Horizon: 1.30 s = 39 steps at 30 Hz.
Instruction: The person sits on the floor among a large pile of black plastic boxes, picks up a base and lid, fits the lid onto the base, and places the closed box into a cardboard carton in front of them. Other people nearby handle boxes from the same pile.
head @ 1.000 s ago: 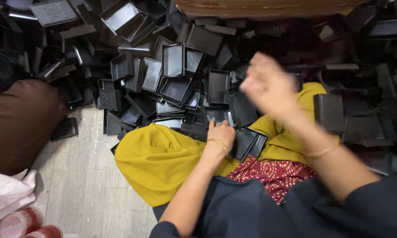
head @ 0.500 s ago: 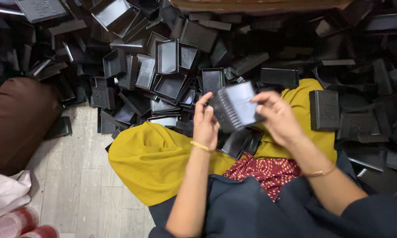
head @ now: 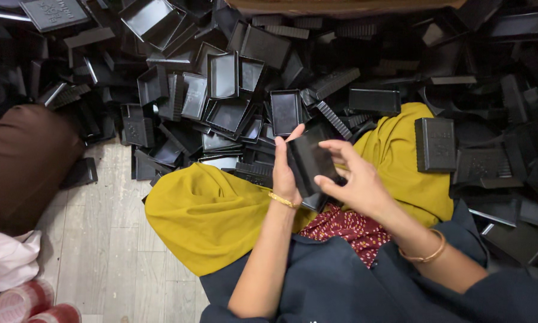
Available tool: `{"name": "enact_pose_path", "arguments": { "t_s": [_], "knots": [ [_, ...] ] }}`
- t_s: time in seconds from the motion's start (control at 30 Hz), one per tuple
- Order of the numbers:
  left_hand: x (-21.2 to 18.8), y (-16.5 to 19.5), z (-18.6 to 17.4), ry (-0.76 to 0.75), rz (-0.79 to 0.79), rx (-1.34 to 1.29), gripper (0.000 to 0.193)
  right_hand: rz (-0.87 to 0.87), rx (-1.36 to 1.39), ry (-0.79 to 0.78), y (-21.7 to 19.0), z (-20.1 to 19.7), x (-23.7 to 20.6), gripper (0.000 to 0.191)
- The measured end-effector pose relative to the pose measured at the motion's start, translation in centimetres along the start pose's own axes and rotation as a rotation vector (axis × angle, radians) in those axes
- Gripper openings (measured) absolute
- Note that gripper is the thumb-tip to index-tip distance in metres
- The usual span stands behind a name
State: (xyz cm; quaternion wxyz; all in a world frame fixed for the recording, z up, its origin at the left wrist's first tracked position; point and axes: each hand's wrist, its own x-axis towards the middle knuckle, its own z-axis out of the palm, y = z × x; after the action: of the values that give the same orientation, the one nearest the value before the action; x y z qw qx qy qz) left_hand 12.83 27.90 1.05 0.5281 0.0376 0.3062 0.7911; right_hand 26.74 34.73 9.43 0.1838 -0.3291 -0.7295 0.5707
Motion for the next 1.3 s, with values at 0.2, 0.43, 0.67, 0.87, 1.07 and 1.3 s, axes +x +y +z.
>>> {"name": "enact_pose_path", "arguments": {
  "t_s": [0.2,0.43,0.67,0.87,1.07,1.3],
  "knots": [
    [0.1,-0.2,0.9,0.099,0.209,0.421,0.064,0.074,0.005,-0.002,0.0,0.6,-0.6,0.067],
    [-0.4,-0.3,1.4,0.062,0.097,0.227,0.055,0.125,0.271,-0.165,2.9,-0.2,-0.2,0.063],
    [-0.6,2.8,0.3,0.275,0.698,1.194,0.036,0.334,0.522,-0.219,4.7,-0.7,-0.4,0.046],
    [-1.0,2.7,-0.7,0.461,0.69,1.162,0.038,0.015,-0.146,-0.086,0.3,1.1,-1.1,0.043],
    [4.6,4.3,-2.3,0.358,0.553,0.923,0.03,-0.462,-0.471,0.069,-4.6,-6.8,9.3,0.04],
    [13.1,4.4,-5.3,0.405,0.536,1.814,0.052,-0.476,0.145,-0.004,-4.4,-8.0,9.0,0.008]
  ]
}}
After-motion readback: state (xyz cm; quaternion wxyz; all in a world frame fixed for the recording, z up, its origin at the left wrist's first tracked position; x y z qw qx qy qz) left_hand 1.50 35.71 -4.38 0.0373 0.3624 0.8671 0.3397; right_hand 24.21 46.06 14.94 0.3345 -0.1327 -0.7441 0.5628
